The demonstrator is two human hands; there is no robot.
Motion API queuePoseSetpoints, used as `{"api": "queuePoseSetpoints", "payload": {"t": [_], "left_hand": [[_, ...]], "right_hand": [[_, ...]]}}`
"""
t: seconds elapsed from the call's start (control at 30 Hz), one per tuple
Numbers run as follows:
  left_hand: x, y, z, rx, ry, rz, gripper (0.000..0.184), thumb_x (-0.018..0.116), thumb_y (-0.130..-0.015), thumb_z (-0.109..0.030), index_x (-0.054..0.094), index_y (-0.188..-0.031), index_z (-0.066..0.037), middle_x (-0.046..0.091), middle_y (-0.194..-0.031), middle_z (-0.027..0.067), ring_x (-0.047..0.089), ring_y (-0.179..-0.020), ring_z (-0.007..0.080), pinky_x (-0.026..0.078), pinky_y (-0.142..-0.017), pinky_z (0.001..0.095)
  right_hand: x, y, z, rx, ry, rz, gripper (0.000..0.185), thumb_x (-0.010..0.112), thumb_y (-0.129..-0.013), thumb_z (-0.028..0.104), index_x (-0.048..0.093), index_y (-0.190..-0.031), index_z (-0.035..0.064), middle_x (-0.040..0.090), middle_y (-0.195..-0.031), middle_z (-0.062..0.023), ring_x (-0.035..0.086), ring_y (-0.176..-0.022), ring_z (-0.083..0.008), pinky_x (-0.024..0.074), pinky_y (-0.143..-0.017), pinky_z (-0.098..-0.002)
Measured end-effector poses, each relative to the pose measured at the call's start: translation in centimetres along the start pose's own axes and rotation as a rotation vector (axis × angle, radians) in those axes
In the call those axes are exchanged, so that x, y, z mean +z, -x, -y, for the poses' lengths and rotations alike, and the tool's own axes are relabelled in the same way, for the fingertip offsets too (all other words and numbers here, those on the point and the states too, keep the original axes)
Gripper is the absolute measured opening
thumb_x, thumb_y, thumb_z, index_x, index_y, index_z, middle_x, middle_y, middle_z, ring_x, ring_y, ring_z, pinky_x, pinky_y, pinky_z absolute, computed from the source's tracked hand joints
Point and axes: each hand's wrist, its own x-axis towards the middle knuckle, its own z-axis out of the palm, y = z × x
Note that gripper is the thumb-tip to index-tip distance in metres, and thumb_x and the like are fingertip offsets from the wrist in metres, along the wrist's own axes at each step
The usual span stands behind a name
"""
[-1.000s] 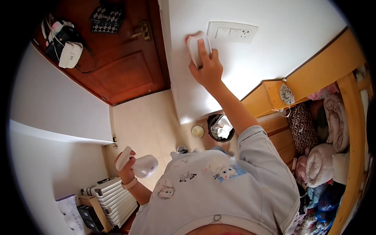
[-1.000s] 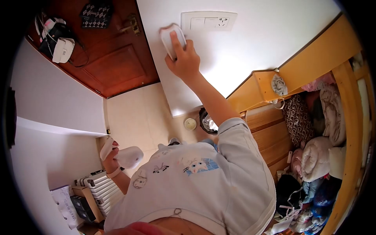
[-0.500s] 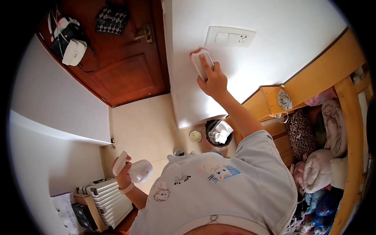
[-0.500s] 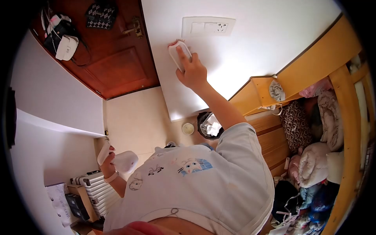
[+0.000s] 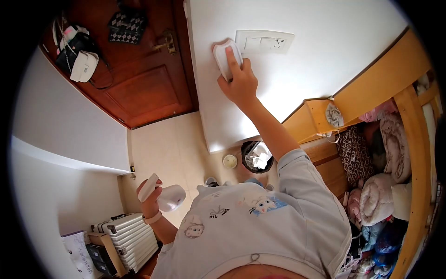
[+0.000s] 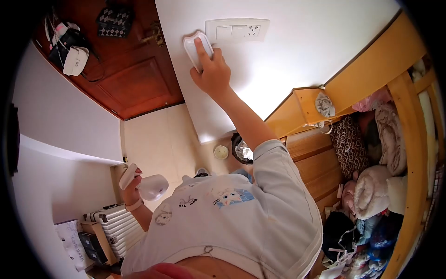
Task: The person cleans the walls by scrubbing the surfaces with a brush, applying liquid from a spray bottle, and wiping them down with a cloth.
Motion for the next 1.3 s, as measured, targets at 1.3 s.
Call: {"api": "queuePoseSetpoints", "payload": {"t": [1.3], "left_hand": [[-1.0, 0.9, 0.0, -0.056, -0.060, -0.023, 0.022, 0.061, -0.058, -0.005, 0.061, -0.080, -0.001, 0.060, -0.078, 0.0059, 0.054, -0.073, 0.0133, 0.041, -0.063, 0.0237]], "right_hand": [[3.2, 5.9, -0.3, 0.046, -0.079, 0.021, 0.077, 0.064, -0.059, 0.018, 0.040, -0.132, 0.0229, 0.048, -0.083, -0.0130, 0.055, -0.060, -0.0275, 0.0486, -0.052, -0.0350]]}}
